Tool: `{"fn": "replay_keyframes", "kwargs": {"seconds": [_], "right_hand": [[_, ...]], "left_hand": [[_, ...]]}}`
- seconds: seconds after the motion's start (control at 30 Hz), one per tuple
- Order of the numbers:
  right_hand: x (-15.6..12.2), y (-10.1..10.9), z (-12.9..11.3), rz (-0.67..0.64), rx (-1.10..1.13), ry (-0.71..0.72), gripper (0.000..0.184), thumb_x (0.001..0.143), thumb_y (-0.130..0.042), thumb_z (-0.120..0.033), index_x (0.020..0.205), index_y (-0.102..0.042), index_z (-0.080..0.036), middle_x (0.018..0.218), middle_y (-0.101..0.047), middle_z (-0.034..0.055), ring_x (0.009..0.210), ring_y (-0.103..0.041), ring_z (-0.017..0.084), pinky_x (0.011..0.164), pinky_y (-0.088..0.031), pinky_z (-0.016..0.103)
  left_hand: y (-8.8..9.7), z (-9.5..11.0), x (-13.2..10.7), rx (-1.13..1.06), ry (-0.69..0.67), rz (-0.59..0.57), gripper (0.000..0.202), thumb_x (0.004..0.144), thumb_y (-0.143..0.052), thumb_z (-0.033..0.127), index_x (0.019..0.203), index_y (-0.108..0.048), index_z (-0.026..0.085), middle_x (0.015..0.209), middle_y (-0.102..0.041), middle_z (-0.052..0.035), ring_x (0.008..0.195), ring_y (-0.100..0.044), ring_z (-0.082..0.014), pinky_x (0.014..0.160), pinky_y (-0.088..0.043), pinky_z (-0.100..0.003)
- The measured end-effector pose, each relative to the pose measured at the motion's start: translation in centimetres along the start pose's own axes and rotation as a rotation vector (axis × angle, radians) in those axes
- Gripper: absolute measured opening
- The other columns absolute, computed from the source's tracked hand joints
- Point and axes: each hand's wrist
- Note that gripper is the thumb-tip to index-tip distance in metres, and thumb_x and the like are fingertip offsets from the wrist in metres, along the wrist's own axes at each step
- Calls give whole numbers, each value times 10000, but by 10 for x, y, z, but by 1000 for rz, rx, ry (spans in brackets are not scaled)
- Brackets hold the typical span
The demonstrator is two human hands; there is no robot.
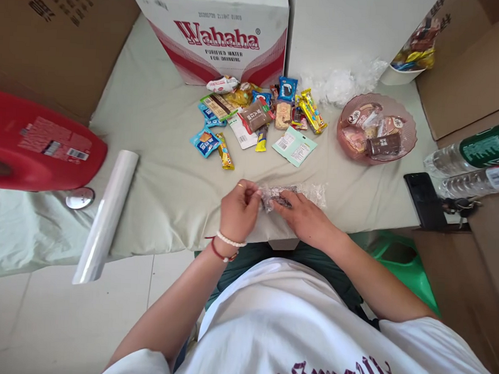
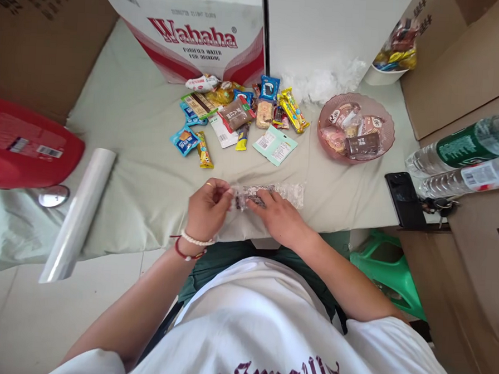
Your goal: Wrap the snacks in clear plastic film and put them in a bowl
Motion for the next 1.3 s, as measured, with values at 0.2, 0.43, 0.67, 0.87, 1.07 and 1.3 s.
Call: {"fn": "replay_keyframes", "kwargs": {"seconds": [0.2, 0.43, 0.67, 0.87, 1.07, 1.3], "right_hand": [[-12, -5, 25, 155, 324, 50, 437, 942, -464, -97, 1298, -690, -209, 1446, -592, 111, 1246, -573, 245, 1078, -505, 441], [-25, -8, 58, 420, 116, -459, 354, 884, -686, -324, 1205, -701, -176, 1422, -556, 200, 1338, -427, 396, 1091, -432, 587], [8, 25, 35, 307, 402, -356, 90, 919, -609, -273, 971, -645, -209, 936, -682, 46, 842, -620, 206, 787, -500, 311], [64, 26, -16, 69, 114, -285, 217, 1026, -468, -188, 1088, -673, -151, 1125, -667, 137, 933, -627, 238, 820, -490, 340], [62, -10, -35, 203, -96, -128, 473, 1000, -615, -528, 1225, -616, -113, 1182, -619, 183, 1127, -530, 333, 934, -481, 467], [66, -20, -40, 205, -120, -208, 420, 955, -699, -438, 1222, -607, -127, 1163, -611, 160, 1080, -534, 318, 880, -491, 440]], "left_hand": [[-51, 18, -14, 395, -311, -161, 358, 923, -477, 171, 1222, -666, 117, 1151, -664, -166, 1074, -641, -273, 960, -533, -423], [-55, 21, -35, 816, -415, -217, 571, 918, -496, 148, 1486, -518, 96, 1333, -637, -209, 1154, -600, -321, 879, -476, -432], [-57, 16, -36, 871, -434, -198, 557, 960, -414, 108, 1507, -518, 94, 1395, -650, -202, 1109, -631, -319, 842, -436, -456], [-36, 8, -45, 679, -487, -227, 286, 910, -555, 165, 1139, -726, 146, 1383, -659, -212, 1276, -607, -352, 1001, -444, -487], [31, -55, -60, 492, -558, 3, 261, 925, -574, 214, 1164, -678, 228, 1273, -723, -139, 1240, -648, -321, 1065, -489, -527], [53, -94, -36, 497, -436, 186, 89, 871, -612, 228, 934, -670, 249, 965, -733, -102, 1126, -698, -352, 1022, -532, -553]]}}
Point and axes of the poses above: each hand's wrist, its own x-axis towards the middle knuckle, its own y-axis out of the back of the hand, z = x × y
